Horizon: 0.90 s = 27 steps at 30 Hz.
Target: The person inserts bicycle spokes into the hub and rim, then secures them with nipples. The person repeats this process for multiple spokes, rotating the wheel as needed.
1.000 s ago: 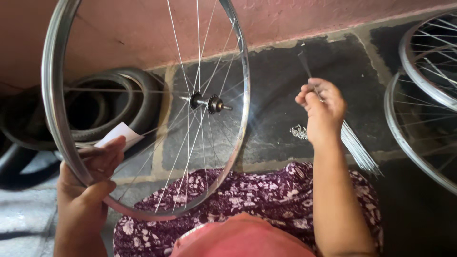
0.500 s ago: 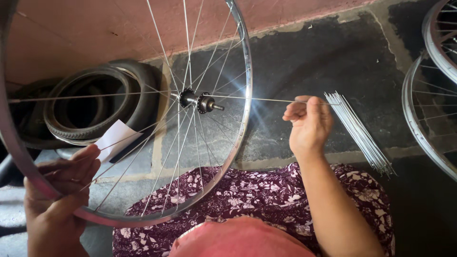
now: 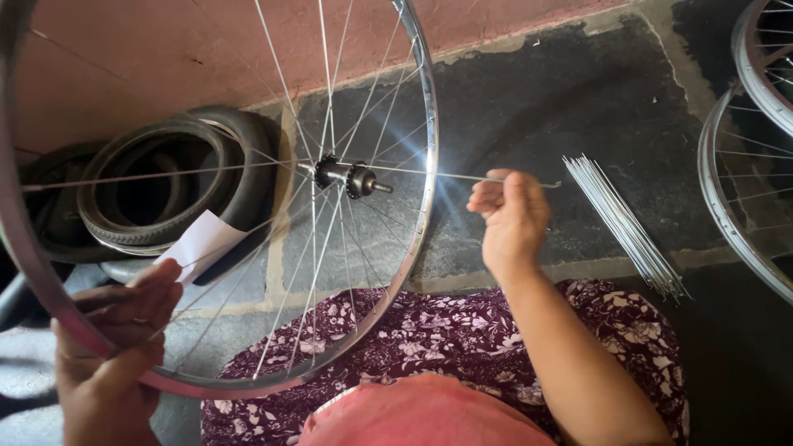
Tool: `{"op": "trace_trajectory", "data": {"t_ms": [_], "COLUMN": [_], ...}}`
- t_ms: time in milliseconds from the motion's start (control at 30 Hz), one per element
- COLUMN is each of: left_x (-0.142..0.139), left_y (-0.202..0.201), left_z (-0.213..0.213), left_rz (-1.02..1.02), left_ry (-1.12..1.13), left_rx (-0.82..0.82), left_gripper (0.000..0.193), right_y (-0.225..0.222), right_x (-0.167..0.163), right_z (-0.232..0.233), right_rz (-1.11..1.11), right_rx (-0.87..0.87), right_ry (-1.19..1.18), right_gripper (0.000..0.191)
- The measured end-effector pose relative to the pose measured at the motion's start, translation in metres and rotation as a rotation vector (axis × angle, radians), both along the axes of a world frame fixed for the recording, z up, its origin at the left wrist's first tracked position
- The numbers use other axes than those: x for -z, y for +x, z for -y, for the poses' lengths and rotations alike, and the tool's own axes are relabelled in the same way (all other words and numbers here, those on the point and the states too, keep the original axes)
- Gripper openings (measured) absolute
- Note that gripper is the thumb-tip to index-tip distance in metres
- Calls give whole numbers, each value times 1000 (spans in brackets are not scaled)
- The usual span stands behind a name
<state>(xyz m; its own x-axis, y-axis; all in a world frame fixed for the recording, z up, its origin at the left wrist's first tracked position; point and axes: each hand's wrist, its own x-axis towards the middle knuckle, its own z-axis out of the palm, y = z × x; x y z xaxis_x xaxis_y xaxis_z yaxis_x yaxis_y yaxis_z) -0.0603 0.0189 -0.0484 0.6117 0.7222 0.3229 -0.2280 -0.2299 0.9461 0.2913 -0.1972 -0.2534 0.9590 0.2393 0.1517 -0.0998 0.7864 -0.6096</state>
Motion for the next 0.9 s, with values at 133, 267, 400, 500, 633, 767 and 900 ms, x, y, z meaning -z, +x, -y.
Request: {"op": "trace_trajectory", "data": {"t_ms": [133, 267, 400, 500, 633, 767, 900], "left_x": [11, 29, 65, 100, 143, 168, 163], "left_y": [-8, -18, -26, -32, -29, -23, -28], "left_z": [-4, -2, 2, 10, 30, 56, 56], "left_rz": [14, 30, 94, 215, 285, 225, 10], "left_ry": [17, 25, 42, -50, 127, 215, 303], "left_rx": [33, 63, 101, 130, 237, 282, 333], "left_gripper": [45, 55, 59, 58, 60, 63, 108], "right_y": [-16, -23, -28, -34, -42, -49, -49], "right_x": [7, 16, 13, -3, -30, -43, -45], "right_z": [-18, -22, -30, -47, -78, -96, -101], "right_rz": [-218, -272, -289, -241, -166, 74, 39], "right_rx": [-16, -40, -80, -143, -204, -63, -34], "right_ry": [-50, -35, -35, -98, -292, -336, -295], "right_gripper": [24, 23, 24, 27, 35, 57, 61]}}
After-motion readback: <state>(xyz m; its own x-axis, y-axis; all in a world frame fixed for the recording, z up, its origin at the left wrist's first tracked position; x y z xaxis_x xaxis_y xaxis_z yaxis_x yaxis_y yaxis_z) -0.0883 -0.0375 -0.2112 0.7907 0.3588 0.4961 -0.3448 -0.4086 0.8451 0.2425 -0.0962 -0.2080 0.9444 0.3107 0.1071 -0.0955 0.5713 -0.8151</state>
